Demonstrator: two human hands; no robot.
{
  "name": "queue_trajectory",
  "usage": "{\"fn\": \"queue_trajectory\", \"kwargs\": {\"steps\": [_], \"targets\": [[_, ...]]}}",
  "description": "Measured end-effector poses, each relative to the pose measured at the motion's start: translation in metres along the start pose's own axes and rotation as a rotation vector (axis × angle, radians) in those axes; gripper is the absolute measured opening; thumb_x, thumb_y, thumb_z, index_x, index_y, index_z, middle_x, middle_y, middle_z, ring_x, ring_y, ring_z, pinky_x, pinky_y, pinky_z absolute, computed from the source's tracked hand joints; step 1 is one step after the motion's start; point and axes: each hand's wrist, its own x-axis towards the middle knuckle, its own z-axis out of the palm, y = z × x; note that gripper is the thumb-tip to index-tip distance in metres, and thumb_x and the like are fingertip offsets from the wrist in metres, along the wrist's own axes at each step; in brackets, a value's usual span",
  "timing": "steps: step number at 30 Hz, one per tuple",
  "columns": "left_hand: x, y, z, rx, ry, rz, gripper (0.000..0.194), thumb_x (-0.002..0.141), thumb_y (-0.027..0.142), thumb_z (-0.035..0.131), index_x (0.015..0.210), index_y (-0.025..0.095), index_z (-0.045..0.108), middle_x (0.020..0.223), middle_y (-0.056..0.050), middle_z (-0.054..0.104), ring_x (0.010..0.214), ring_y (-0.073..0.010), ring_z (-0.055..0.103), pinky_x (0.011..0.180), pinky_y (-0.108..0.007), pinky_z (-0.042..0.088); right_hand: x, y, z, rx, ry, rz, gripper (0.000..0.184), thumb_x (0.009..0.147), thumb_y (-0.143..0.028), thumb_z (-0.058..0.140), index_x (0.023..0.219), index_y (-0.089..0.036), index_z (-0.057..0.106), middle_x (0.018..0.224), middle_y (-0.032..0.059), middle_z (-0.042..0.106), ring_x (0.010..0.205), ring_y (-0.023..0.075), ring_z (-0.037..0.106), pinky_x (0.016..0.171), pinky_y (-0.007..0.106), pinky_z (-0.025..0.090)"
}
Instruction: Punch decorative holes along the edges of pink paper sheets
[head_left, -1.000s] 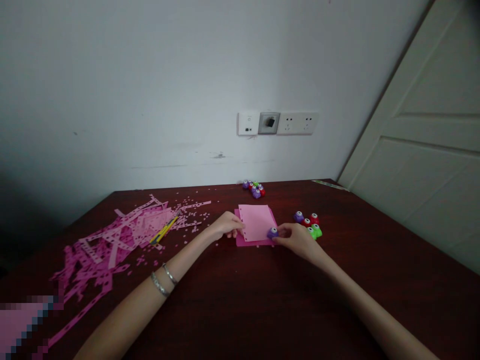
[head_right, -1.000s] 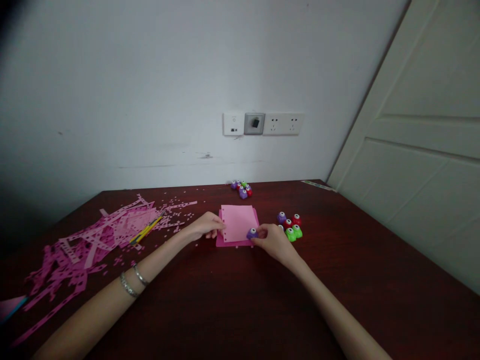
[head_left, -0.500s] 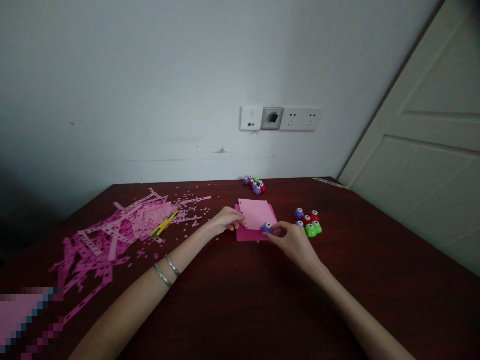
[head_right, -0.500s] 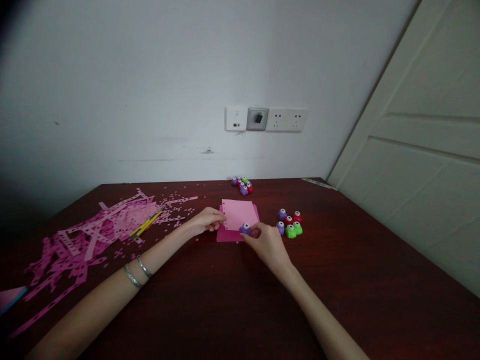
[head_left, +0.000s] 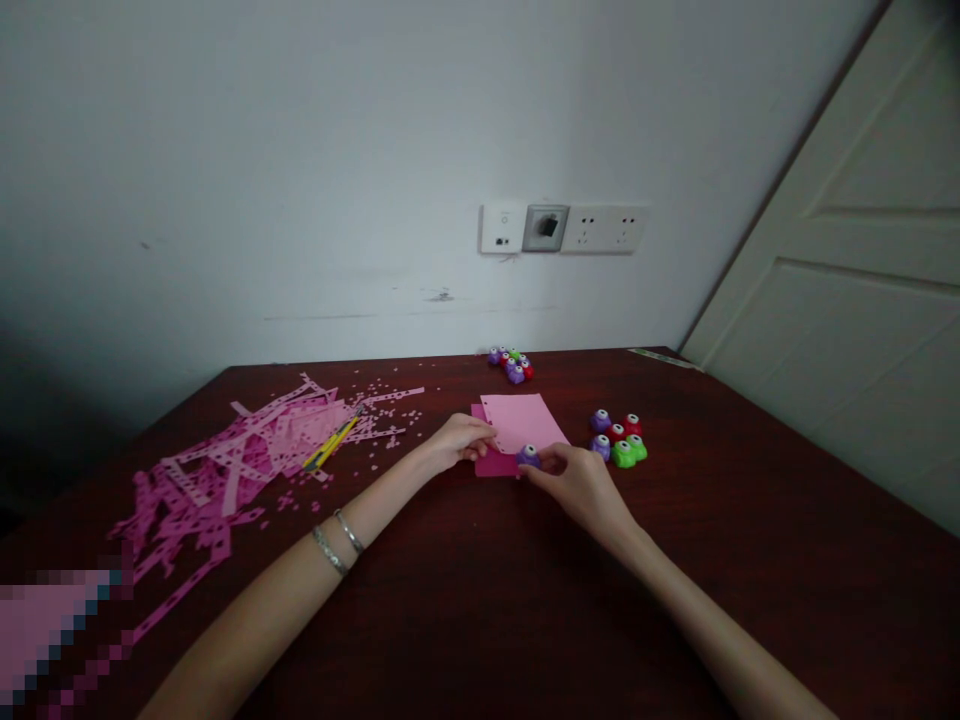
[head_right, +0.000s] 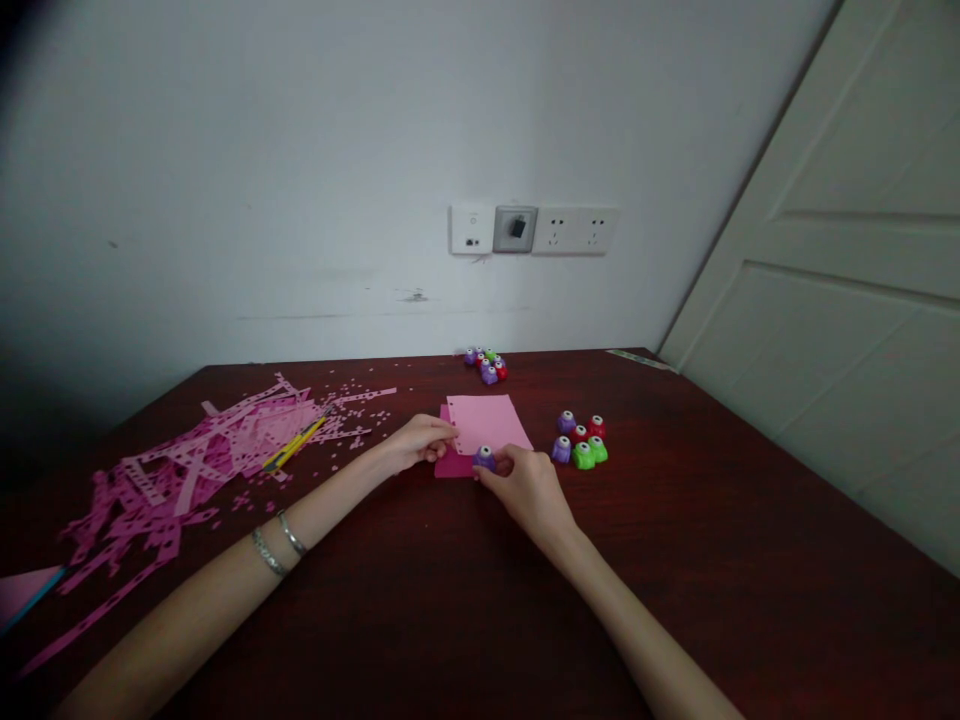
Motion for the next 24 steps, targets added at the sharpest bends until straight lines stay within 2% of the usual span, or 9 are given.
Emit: {"fn": "queue_trajectory", "kwargs": {"steps": [24], "targets": [[-0.0003, -0.0001, 0.0004, -0.036, 0.002, 0.014, 0.013, 0.075, 0.017, 0.061, 0.068, 0.007, 0.063, 0.063, -0.006, 0.064, 0.042, -0.0037, 0.047, 0.037, -0.017, 0.032, 0.0024, -0.0047, 0.0007, -0.105, 0.045, -0.043, 0.019, 0.071, -0.036, 0.063, 0.069, -0.017, 0.066, 0.066, 0.0051, 0.068, 0.061, 0.0184, 0.061, 0.056, 0.026, 0.041]]}}
